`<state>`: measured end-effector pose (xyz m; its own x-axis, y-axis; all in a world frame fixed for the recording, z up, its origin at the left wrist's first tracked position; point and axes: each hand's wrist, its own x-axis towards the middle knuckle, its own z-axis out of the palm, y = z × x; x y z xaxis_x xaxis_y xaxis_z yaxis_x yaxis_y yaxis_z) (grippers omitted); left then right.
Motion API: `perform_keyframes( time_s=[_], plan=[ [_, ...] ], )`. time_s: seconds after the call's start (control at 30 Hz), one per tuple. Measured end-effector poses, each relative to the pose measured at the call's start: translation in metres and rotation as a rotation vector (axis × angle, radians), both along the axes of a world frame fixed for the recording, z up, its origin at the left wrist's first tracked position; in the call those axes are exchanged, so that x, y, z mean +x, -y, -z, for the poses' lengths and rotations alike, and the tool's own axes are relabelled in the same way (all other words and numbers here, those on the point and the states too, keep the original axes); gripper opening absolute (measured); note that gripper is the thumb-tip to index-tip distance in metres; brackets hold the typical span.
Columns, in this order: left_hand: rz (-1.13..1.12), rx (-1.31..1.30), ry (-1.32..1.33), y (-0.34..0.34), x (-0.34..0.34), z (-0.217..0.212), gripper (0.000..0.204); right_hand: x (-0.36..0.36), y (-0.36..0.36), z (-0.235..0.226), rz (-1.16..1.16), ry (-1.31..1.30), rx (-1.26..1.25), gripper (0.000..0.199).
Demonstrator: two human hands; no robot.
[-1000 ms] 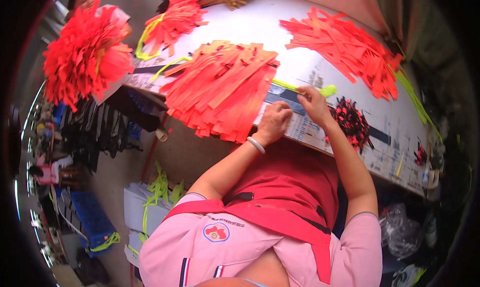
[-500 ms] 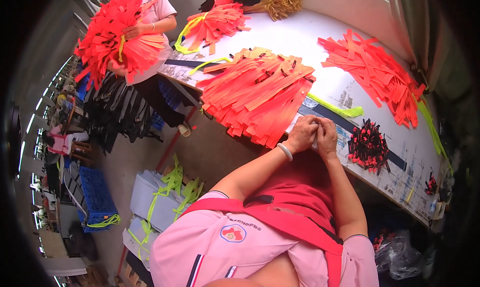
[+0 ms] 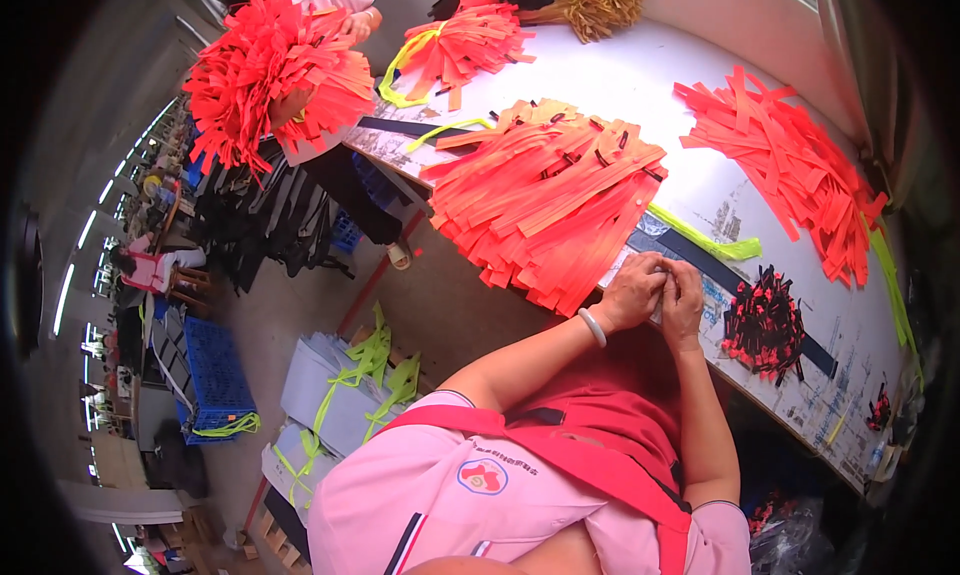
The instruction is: Attaching black fasteners to red plastic fringe strips at a manufacturing workstation.
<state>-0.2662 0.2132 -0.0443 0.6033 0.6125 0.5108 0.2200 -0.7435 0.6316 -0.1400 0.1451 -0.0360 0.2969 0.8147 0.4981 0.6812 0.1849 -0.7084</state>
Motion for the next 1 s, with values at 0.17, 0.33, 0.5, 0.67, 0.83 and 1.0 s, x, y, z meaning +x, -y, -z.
perform_keyframes(
  time_s=[0.17,0.33,0.5,0.67,0.83,1.0],
  plan=[
    [0.000,0.002,-0.001,-0.002,-0.003,-0.003,0.018,-0.004,-0.003,-0.006,-0.006,0.013,0.000,0.022],
    [0.000,0.007,0.002,-0.004,-0.002,-0.005,0.017,-0.001,-0.004,-0.006,-0.013,0.001,-0.002,0.022],
    [-0.034,0.046,0.007,-0.003,0.000,0.004,0.016,-0.003,-0.002,-0.005,-0.025,-0.036,-0.009,0.022],
    [-0.018,0.021,0.014,-0.001,0.001,0.000,0.015,-0.002,0.000,-0.007,-0.013,-0.063,-0.030,0.023],
    [-0.012,0.021,0.023,-0.003,-0.001,-0.001,0.016,-0.003,-0.002,-0.007,-0.016,-0.045,-0.025,0.023],
    [-0.008,0.020,0.016,-0.002,-0.001,-0.001,0.017,-0.002,-0.002,-0.005,-0.017,-0.029,-0.011,0.023]
  ],
)
